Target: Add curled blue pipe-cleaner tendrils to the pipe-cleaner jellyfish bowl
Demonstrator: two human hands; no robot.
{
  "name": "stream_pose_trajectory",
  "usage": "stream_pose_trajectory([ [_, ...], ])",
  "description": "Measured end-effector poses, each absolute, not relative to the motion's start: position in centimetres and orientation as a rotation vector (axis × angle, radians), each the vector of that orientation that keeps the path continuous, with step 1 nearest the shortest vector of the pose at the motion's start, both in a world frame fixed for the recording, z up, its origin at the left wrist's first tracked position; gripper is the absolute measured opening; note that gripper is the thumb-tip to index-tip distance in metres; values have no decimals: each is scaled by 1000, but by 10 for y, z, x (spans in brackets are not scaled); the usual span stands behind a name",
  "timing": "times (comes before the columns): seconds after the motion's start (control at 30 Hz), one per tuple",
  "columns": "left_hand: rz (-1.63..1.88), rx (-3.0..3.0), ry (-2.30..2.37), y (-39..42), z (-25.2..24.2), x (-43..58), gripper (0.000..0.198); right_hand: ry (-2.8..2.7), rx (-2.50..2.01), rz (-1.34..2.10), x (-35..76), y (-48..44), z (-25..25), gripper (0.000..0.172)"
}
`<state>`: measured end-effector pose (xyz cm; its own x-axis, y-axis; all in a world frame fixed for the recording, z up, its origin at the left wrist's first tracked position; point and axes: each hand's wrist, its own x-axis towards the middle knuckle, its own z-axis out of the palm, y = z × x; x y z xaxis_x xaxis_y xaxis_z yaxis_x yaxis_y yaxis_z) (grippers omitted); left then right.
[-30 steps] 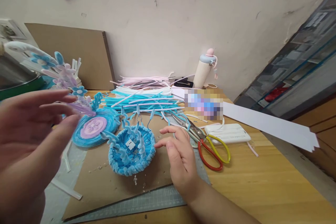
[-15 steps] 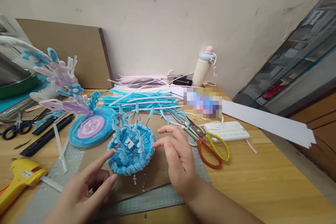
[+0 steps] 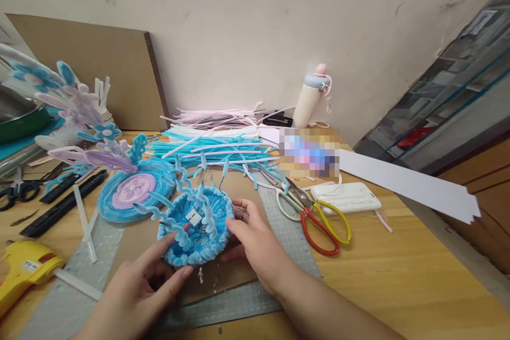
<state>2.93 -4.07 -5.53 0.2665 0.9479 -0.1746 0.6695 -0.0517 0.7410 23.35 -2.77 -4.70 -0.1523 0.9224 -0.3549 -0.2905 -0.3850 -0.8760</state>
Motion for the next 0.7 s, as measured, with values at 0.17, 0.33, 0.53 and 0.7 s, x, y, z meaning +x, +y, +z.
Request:
stream_pose_trajectory([
  [0.17,462,1773,1403,-42,-58,28,52,-722,-1095,1817,233,-30,-46,36],
  [0.33,484,1862,1373,-43,-66,20,52,-645,-1034,1824,230,-33,-45,40],
  [0.53,741,2098,1238,-47,-60,8,60,-576,-991,1780,226,-37,-38,43],
  [0.7,1368,1579,1292,-55,-48,16,30,-549,-948,1751,224,-40,-39,44],
])
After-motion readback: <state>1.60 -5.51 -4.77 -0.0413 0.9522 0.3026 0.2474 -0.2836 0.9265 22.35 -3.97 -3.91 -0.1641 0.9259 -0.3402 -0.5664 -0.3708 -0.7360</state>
